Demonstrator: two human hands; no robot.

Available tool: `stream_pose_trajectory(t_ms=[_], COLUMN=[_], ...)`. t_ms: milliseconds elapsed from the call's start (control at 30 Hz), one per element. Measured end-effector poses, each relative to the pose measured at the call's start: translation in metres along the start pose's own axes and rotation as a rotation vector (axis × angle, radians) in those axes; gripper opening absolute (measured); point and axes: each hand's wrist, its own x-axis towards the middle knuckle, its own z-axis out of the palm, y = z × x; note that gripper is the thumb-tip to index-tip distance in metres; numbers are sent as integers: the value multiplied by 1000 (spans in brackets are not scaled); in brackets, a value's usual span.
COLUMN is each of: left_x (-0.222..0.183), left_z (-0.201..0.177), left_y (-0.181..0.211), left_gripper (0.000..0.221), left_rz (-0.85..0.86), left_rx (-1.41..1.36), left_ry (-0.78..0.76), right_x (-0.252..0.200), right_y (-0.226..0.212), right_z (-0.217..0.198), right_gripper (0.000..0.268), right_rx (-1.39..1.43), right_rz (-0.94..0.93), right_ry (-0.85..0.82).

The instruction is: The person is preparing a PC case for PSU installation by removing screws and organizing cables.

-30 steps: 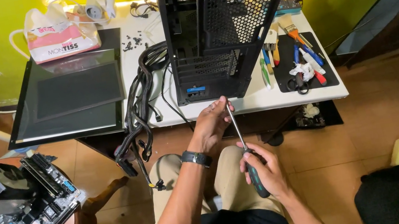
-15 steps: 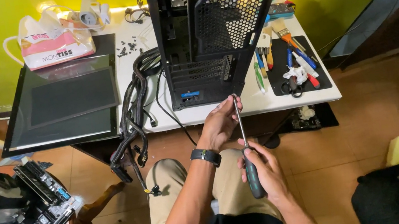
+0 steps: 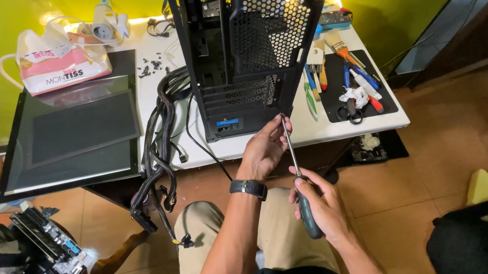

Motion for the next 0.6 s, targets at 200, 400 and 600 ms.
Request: stream_pose_trajectory(t_ms=[200,400,600], left_x=[3,8,8], left_z=[1,-2,-5], left_y=[2,2,1], left_gripper=[10,9,13], left_rz=[-25,-22,-28], left_rx=[10,-4,15], left_ry=[25,12,-26], right_x=[2,5,9], right_y=[-4,-6,1], right_z=[0,1,-4], right_gripper=[44,45,45], right_rx=[-49,-70,17], right_rz=[3,6,-9], right_ry=[0,2,-32])
